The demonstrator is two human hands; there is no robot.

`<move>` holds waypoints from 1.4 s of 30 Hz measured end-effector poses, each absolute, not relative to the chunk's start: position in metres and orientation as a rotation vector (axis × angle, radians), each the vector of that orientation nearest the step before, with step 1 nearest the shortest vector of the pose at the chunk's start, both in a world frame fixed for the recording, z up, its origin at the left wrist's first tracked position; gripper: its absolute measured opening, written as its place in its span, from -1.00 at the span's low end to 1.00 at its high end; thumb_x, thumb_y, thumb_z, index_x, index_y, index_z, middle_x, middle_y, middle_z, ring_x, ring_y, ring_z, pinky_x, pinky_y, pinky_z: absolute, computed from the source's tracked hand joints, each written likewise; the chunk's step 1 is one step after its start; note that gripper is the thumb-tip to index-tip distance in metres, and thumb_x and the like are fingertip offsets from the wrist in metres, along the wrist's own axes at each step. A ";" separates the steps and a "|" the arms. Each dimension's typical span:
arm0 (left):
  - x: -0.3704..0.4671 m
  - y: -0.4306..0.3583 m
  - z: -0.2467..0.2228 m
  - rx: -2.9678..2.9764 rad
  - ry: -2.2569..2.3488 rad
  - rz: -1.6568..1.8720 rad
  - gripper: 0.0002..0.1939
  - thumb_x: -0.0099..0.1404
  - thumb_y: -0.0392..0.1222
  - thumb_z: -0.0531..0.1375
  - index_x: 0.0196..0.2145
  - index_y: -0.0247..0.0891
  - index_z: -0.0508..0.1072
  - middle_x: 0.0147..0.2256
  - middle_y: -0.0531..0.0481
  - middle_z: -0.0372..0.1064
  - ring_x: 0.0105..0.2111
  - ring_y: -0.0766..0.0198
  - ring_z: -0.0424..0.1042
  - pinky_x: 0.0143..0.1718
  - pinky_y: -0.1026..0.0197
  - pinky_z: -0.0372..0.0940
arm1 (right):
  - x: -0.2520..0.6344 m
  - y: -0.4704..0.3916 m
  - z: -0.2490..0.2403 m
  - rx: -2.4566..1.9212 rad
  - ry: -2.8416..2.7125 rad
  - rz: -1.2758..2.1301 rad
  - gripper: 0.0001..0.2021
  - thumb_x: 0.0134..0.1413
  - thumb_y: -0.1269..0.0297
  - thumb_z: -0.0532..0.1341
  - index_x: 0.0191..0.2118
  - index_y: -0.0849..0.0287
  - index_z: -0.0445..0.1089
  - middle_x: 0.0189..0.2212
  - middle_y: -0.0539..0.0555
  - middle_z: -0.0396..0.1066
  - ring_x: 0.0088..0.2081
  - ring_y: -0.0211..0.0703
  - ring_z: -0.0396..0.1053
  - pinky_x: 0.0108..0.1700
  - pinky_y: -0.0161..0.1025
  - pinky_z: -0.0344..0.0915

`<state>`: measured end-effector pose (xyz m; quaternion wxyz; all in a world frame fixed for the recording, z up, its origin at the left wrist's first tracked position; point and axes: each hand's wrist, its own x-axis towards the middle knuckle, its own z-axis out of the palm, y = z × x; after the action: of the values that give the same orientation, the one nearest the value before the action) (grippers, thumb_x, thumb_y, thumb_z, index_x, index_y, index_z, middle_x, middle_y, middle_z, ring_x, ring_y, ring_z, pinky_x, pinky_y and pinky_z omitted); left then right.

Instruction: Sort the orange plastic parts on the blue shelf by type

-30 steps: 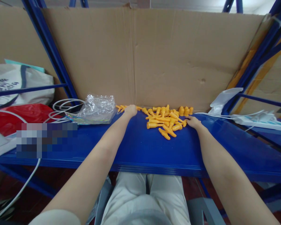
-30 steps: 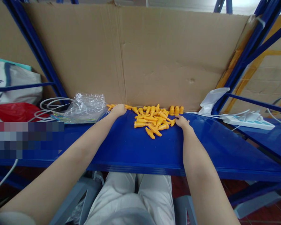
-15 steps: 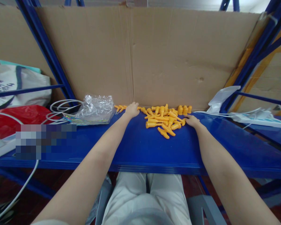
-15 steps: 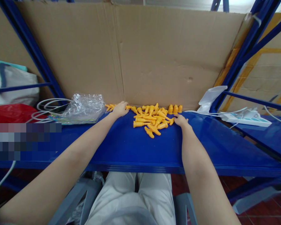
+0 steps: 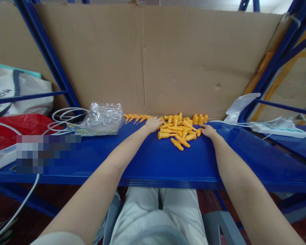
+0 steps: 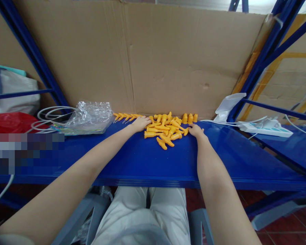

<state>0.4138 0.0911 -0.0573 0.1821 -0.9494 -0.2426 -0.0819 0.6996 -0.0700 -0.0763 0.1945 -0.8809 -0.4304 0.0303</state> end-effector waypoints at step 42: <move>0.408 0.064 -0.044 -2.948 -1.517 -2.312 -0.90 0.24 -0.32 0.24 -0.29 -0.25 0.37 -0.31 0.03 0.46 -0.26 0.28 0.50 -0.18 0.23 0.42 | 0.698 -0.071 -0.071 -2.340 -1.133 -0.041 -0.48 0.18 0.46 0.04 0.23 0.28 0.42 0.20 0.29 0.40 0.25 0.14 0.33 0.29 0.00 0.22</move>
<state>0.4077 0.0636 -0.0439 -0.4352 -0.6567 -0.3380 -0.5148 0.6985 -0.0707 -0.0713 0.2674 -0.8672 -0.4199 -0.0151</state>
